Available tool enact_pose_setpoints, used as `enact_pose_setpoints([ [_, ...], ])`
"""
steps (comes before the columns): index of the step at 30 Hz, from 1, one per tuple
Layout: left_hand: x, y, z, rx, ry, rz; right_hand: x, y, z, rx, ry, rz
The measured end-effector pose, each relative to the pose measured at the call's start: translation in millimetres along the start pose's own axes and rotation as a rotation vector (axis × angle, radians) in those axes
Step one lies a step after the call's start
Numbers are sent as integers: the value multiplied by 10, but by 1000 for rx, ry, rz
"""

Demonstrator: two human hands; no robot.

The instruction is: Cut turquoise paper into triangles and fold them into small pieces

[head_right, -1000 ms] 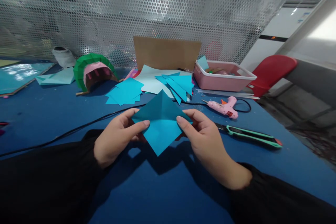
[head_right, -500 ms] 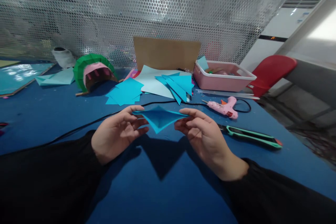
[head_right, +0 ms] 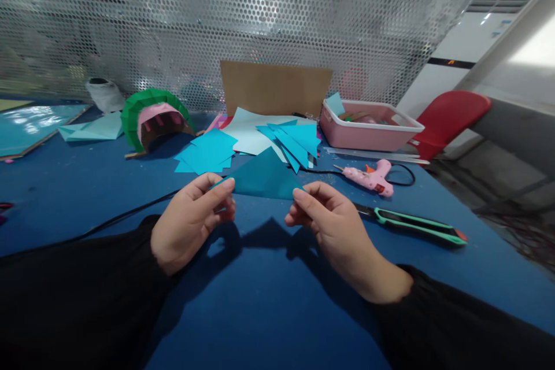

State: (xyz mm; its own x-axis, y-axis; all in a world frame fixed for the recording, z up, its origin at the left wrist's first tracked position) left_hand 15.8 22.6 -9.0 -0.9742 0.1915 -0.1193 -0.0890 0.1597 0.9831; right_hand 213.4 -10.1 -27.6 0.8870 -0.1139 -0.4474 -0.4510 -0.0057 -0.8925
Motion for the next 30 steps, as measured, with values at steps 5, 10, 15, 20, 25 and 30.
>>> enact_pose_setpoints([
  [5, -24, 9, -29, 55, -113, 10, -32, -7, -20, 4, -71, -33],
  [10, -23, -24, -42, 74, -136, 31, -41, -23, -88, 35, -131, -21],
  [15, -23, -56, -73, 59, -218, 96, -78, -61, -200, 80, -227, -179],
  [20, -51, -22, -114, -50, -328, 210, -133, -86, -243, 210, -232, -379],
  [25, -65, 9, -140, -59, -357, 303, -149, -65, -248, 238, -229, -479],
  [30, -70, 21, -152, -54, -342, 341, -175, -85, -265, 325, -191, -481],
])
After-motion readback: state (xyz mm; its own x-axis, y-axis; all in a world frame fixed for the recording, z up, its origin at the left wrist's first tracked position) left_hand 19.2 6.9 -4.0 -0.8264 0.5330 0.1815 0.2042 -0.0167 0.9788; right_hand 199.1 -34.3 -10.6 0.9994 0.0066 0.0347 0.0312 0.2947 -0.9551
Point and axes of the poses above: each hand's wrist, its own z-axis towards the middle knuckle, its own x-axis out of the back of the hand, y = z × x, the point moved 1 cm from there along z, towards the middle knuckle, and after that the axes turned 12 degrees about z, right-handed, at the moved point
